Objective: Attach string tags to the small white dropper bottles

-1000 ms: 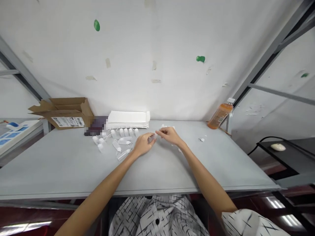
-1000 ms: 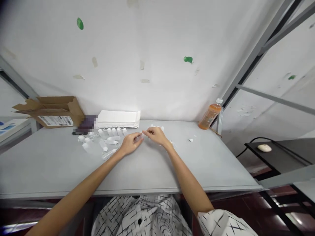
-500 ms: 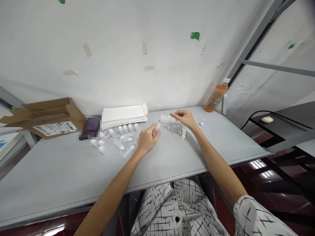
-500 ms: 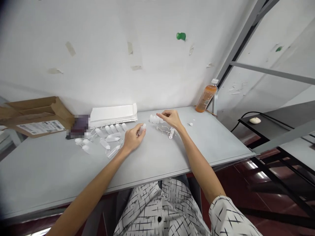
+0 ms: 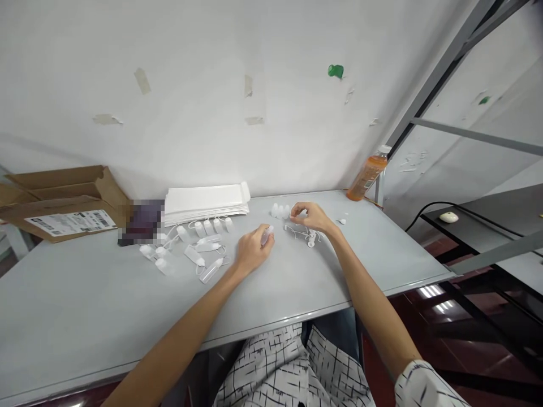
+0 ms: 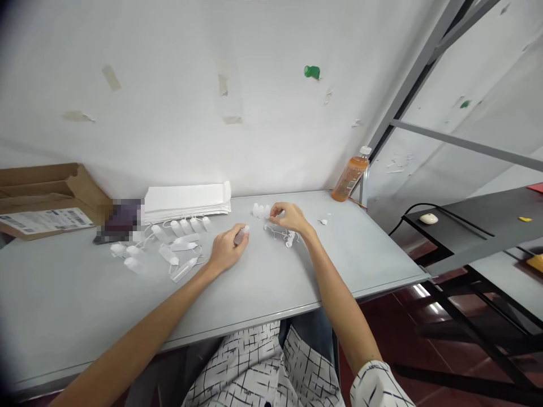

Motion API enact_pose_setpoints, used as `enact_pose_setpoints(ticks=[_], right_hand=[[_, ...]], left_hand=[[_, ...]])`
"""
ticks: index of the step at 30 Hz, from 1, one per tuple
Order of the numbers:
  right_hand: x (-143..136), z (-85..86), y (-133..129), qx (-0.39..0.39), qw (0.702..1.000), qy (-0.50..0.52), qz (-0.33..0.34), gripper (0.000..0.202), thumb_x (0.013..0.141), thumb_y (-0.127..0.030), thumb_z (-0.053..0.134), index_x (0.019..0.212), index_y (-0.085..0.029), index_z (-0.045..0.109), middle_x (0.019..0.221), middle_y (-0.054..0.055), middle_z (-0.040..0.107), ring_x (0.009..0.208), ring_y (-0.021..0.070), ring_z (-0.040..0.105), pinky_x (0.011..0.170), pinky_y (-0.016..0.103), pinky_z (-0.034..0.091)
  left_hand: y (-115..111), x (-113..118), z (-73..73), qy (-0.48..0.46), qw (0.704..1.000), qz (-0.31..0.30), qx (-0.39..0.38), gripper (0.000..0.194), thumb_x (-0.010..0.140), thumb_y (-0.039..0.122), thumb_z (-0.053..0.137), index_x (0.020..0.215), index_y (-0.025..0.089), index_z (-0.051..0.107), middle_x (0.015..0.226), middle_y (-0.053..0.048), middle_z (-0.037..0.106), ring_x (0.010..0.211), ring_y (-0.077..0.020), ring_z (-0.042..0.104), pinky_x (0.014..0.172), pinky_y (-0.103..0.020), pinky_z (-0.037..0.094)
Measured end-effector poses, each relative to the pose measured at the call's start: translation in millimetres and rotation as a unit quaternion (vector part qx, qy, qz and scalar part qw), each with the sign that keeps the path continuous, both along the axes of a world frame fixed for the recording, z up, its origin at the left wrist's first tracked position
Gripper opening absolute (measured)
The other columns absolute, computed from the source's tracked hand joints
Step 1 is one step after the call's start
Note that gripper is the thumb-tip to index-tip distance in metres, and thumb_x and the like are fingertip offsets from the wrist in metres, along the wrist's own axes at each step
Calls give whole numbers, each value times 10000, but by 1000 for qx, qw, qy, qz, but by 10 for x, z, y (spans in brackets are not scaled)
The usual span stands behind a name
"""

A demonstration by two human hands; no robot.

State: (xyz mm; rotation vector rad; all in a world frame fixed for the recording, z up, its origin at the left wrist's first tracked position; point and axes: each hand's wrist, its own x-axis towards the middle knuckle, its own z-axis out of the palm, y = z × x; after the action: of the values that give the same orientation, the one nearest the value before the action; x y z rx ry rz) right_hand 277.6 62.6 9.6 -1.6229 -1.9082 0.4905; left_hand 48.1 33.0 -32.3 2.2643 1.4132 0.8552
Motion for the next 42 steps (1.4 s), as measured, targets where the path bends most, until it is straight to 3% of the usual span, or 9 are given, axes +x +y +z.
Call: enact_pose_setpoints(ticks=[8, 25, 28, 33, 36, 42], right_hand=[[-55, 53, -65, -56, 992, -107, 30, 38, 740, -213, 689, 756, -197, 719, 832, 15, 738, 803, 164, 650, 712, 247, 414], [-131, 19, -52, -80, 980, -169, 60, 126, 754, -119, 636, 737, -182, 744, 803, 35, 753, 745, 165, 649, 641, 245, 393], [-112, 59, -63, -63, 986, -142, 54, 111, 763, -127, 623, 743, -180, 719, 823, 30, 748, 778, 164, 653, 667, 242, 408], [-108, 103, -113, -25, 997, -13, 75, 95, 729, -110, 612, 677, -176, 656, 741, 14, 713, 746, 157, 652, 683, 245, 440], [-166, 84, -140, -25, 991, 68, 113, 66, 713, -123, 621, 678, -172, 650, 688, 6, 680, 665, 144, 631, 649, 249, 459], [-298, 57, -172, -7, 972, 151, 180, 98, 742, -198, 644, 807, -157, 705, 747, 29, 694, 723, 160, 654, 651, 260, 477]], left_hand=[[7, 16, -16, 8, 1000, 11, 13, 248, 917, 343, 484, 1066, 234, 649, 738, -15, 700, 640, -175, 631, 623, -261, 371], [-3, 27, -5, -4, 1000, 22, 2, 258, 906, 336, 506, 1049, 198, 670, 724, -13, 666, 618, -157, 559, 627, -260, 343], [13, 22, -14, -11, 1000, 25, -1, 254, 895, 344, 511, 1043, 203, 664, 720, -7, 656, 612, -150, 541, 635, -259, 343], [-4, 17, 19, -45, 999, 2, -24, 212, 866, 324, 480, 959, 200, 626, 656, 21, 568, 585, -137, 470, 631, -258, 333], [-35, 17, 62, -55, 997, -31, -42, 174, 840, 288, 443, 894, 203, 586, 630, 34, 508, 586, -136, 443, 634, -259, 330], [-26, 36, 83, -81, 994, -55, -48, 161, 797, 261, 426, 854, 194, 561, 674, 27, 531, 612, -136, 447, 648, -262, 340]])
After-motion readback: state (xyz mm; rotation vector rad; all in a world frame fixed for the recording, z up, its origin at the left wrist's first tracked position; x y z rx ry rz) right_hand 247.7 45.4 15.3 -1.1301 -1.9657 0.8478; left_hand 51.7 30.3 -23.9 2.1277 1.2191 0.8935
